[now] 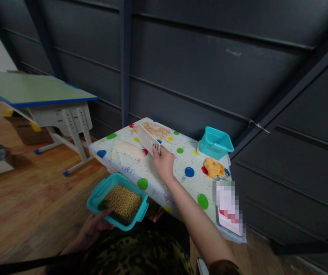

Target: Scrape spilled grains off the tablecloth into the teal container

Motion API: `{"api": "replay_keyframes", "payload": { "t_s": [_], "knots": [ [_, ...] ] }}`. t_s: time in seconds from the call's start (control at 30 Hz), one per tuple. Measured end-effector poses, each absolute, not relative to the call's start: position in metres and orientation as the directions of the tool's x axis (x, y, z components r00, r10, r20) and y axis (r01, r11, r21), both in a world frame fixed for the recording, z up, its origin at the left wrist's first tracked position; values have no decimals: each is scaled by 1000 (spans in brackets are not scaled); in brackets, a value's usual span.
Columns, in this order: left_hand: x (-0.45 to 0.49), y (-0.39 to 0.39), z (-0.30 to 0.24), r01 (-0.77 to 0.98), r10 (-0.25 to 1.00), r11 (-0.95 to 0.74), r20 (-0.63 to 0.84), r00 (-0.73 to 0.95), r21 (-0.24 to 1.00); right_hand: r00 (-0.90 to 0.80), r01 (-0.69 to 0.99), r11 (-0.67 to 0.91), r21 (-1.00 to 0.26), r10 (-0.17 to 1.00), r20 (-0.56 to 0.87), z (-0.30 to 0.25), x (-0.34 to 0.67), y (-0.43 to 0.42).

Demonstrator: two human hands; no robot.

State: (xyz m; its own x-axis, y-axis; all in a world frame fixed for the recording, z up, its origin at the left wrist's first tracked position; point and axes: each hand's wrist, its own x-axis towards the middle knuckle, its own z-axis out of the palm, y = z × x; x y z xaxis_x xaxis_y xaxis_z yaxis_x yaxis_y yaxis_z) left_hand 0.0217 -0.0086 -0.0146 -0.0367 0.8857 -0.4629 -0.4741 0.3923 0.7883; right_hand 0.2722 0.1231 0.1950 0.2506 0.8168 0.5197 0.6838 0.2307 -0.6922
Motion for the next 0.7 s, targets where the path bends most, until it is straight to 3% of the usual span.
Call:
{"api": "replay_keyframes", "payload": {
  "t_s": [0.17,0.27,0.47,0.7],
  "knots": [
    [24,-7,-9,-445,867,415,-494,-72,794,288,566,204,-799,859,423,194,272,166],
    [24,-9,-1,-425,880,427,-474,-7,798,298,507,176,-844,883,363,182,273,182],
    [29,-15,8,-452,885,388,-462,-62,804,474,441,83,-894,824,311,172,312,202],
    [29,-14,-1,-446,878,420,-478,-21,790,541,340,119,-933,787,297,175,355,201]
  ]
}}
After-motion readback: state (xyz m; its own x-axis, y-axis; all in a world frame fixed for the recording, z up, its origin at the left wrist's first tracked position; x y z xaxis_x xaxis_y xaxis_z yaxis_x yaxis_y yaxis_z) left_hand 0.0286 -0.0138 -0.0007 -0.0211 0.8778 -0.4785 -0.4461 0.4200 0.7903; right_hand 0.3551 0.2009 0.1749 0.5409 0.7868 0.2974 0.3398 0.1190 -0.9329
